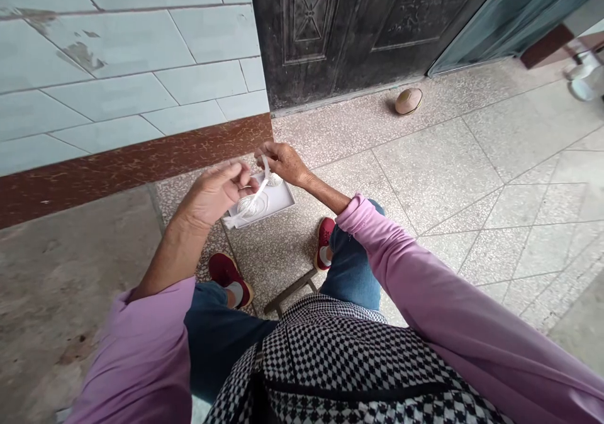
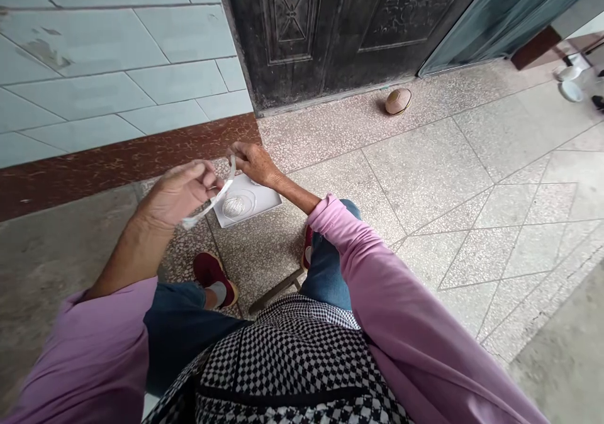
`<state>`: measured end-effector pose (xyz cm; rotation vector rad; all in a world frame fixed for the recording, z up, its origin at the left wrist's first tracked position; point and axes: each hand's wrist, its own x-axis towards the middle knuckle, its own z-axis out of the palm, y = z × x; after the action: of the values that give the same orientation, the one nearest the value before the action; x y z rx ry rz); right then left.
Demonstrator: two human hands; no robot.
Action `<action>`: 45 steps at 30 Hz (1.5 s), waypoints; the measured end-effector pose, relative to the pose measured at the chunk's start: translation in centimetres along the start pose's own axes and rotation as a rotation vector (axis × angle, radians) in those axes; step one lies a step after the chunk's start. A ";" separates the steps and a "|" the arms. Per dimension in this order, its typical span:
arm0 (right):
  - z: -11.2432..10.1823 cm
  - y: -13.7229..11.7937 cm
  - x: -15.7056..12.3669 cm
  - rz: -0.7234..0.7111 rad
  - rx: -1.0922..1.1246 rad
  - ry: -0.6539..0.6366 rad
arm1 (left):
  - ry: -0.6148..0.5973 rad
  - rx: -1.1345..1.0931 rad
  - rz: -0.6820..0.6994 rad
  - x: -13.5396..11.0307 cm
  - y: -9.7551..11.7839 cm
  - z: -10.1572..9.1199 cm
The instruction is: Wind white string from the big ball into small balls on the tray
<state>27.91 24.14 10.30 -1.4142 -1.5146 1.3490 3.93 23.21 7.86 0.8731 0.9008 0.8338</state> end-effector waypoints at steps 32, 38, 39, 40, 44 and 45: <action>0.5 1.7 0.7 -0.259 -0.660 -0.105 | 0.275 -0.273 0.141 0.3 2.6 -0.1; 3.0 3.1 0.4 -0.188 -0.171 -0.333 | 0.268 -0.188 0.246 0.2 3.1 -1.2; 3.6 3.2 0.1 -0.142 -0.097 -0.370 | 0.265 -0.191 0.257 0.2 3.1 -1.3; 4.2 3.4 -0.2 -0.099 -0.037 -0.399 | 0.265 -0.199 0.270 0.3 3.1 -1.3; 5.7 3.5 -1.2 -0.072 0.011 -0.425 | 0.263 -0.200 0.295 0.5 2.7 -1.2; 5.8 3.4 -1.3 -0.093 -0.013 -0.418 | 0.259 -0.185 0.298 0.6 2.7 -1.1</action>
<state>23.70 21.13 5.81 -1.0966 -1.8291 1.6493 2.52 25.10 9.67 0.7569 0.9121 1.2904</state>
